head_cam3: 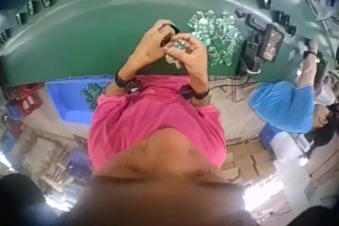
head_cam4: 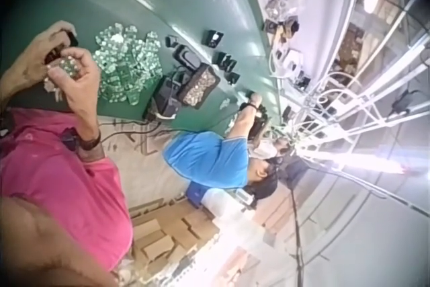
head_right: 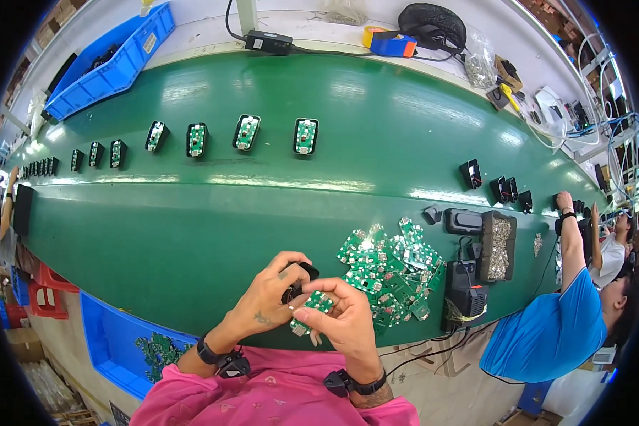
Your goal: The person assembles electronic devices by hand, picking up a green circuit board and a black plastic housing, fitting the board into the housing, and pressing them together. The person then places the assembled unit onto the green conveyor belt and repeats the process.
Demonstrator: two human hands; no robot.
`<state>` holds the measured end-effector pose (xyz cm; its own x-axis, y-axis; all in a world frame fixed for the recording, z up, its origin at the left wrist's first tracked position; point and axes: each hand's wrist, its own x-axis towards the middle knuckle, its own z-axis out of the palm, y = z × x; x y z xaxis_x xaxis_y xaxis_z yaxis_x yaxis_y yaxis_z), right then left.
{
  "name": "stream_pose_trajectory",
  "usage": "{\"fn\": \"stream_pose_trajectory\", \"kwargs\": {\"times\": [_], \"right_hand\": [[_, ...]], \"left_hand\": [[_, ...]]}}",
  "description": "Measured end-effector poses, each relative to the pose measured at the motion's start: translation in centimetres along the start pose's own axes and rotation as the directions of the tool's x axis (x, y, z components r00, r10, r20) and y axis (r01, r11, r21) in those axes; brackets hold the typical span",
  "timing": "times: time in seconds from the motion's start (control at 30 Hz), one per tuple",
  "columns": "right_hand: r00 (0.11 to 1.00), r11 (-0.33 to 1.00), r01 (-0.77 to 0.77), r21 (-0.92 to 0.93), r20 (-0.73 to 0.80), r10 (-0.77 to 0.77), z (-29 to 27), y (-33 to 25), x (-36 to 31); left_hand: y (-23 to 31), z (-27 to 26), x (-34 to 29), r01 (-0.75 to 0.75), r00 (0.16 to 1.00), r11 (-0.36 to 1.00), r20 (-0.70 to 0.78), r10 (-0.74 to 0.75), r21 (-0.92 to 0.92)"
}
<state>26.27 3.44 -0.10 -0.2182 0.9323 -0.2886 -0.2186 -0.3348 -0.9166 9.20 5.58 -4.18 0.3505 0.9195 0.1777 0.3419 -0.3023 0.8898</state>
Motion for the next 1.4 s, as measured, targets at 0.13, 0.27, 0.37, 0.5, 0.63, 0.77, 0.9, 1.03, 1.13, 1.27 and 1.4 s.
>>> {"fn": "stream_pose_trajectory", "kwargs": {"times": [0.13,0.27,0.37,0.5,0.63,0.77,0.9,1.03,1.13,1.27,1.4], "right_hand": [[0.989,0.996,-0.088,0.017,0.122,0.085,-0.2,0.1,0.1],[0.962,0.982,-0.166,-0.090,0.203,0.181,-0.7,0.3,0.0],[0.970,0.987,-0.140,-0.083,0.188,0.153,-1.2,0.4,0.1],[0.994,0.996,-0.079,0.032,0.072,0.077,-1.9,0.7,0.3],[0.998,0.988,-0.058,0.143,0.040,0.053,-2.2,1.3,0.1],[0.999,0.973,0.040,0.227,-0.041,-0.031,-3.3,2.3,-0.3],[0.985,0.943,0.122,0.309,-0.152,-0.077,-2.4,2.9,0.2],[0.984,0.934,0.037,0.355,-0.174,0.028,-1.6,2.7,0.3],[0.984,0.979,0.080,0.187,-0.170,-0.048,-1.6,3.3,0.2],[0.996,0.979,0.071,0.190,-0.065,-0.059,-2.2,3.9,0.2],[0.992,0.986,0.048,0.161,-0.122,-0.028,-1.6,4.2,0.4]], "left_hand": [[-0.6,0.3,-0.3,-0.025,0.999,0.998,0.030,0.023,0.054],[-0.1,-0.2,-0.2,0.035,0.998,0.999,0.053,-0.037,0.031],[-0.2,-0.7,-0.4,-0.020,0.997,1.000,0.074,0.019,0.013],[-0.4,-1.0,-0.8,-0.107,0.982,0.989,0.148,0.121,-0.102],[0.0,-0.9,-0.9,0.009,0.978,0.986,0.208,0.026,-0.167],[-0.6,-0.5,-1.0,-0.004,0.976,0.986,0.213,0.040,-0.166],[-0.8,-0.2,-1.0,-0.087,0.996,0.994,0.006,0.087,-0.071],[-1.0,0.1,-1.2,-0.080,0.995,0.995,-0.067,0.076,-0.053],[-1.1,0.3,-1.2,-0.124,0.991,0.991,-0.062,0.121,-0.045],[-1.3,0.7,-1.2,-0.089,0.994,0.992,-0.066,0.083,-0.093],[-0.5,0.9,-1.0,-0.022,0.999,0.983,-0.052,0.013,-0.183]]}}
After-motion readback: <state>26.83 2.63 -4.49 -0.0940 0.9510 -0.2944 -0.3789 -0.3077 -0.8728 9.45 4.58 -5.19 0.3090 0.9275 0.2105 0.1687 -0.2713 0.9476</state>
